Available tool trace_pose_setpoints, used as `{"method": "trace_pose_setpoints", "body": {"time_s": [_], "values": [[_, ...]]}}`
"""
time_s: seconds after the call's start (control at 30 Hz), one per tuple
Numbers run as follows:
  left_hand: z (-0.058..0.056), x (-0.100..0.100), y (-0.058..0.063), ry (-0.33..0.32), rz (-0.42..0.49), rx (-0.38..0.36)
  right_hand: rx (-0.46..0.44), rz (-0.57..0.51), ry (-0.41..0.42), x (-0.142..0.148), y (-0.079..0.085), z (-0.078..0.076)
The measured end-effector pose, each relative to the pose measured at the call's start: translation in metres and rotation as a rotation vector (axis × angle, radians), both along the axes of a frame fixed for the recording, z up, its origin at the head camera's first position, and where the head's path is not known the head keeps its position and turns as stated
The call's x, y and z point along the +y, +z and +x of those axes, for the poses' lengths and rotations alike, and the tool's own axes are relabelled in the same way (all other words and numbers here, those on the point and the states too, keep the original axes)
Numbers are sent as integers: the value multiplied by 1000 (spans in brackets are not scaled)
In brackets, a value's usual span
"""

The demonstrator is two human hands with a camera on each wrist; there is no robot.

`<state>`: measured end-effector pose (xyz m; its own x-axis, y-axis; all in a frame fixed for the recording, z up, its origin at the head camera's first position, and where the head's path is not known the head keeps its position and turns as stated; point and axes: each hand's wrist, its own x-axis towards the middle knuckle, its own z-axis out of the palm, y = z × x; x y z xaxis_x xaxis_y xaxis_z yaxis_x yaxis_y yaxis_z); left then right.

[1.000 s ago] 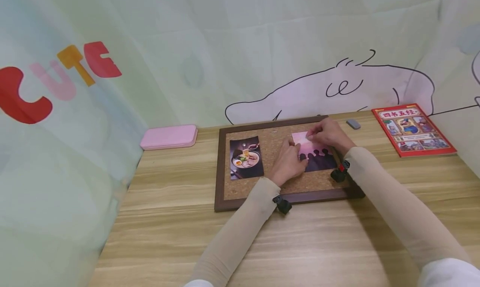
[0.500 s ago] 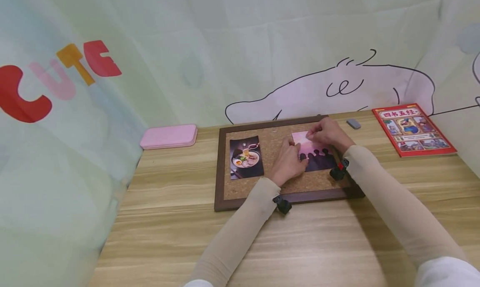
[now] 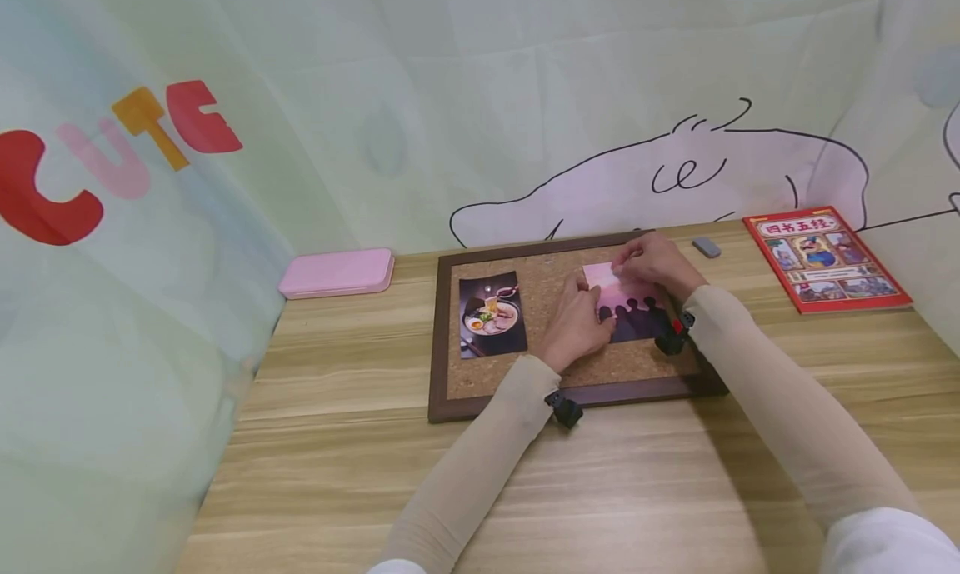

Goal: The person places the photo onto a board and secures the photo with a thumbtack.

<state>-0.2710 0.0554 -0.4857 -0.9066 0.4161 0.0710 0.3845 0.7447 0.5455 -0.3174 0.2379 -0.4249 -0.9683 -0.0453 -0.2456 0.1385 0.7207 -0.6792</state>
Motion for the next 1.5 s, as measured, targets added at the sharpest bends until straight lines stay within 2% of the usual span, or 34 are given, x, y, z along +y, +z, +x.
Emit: {"method": "trace_pose_setpoints", "body": {"time_s": [0.27,0.43,0.63,0.77,0.87,1.0,1.07,1.1,1.2,1.3,1.4,1.5], "values": [[9,-3,17,-6,0,-20,27,0,-8,-1,-2,-1],[9,-4,17,-2,-7,-15,33,6,-1,-4,-1,-2],[8,-5,13,1,31,-8,25,0,5,-4,-1,-2],[15,-6,28,5,11,-32,37,6,22,-4,-3,-2],[16,-5,30,15,8,-45,48,3,41,-2,-5,0],[6,-2,12,22,49,-38,81,3,53,1,-7,3],[1,-2,9,15,36,-43,93,6,51,2,-8,4],[-4,-2,4,15,34,-43,92,7,48,2,-7,5],[-13,-6,1,17,12,-61,89,11,52,1,-4,9],[-16,-14,7,15,29,-76,88,29,65,0,0,14],[-18,-27,14,9,22,-58,96,44,78,0,3,19],[-9,-40,38,8,28,-63,115,47,97,3,6,24]]}}
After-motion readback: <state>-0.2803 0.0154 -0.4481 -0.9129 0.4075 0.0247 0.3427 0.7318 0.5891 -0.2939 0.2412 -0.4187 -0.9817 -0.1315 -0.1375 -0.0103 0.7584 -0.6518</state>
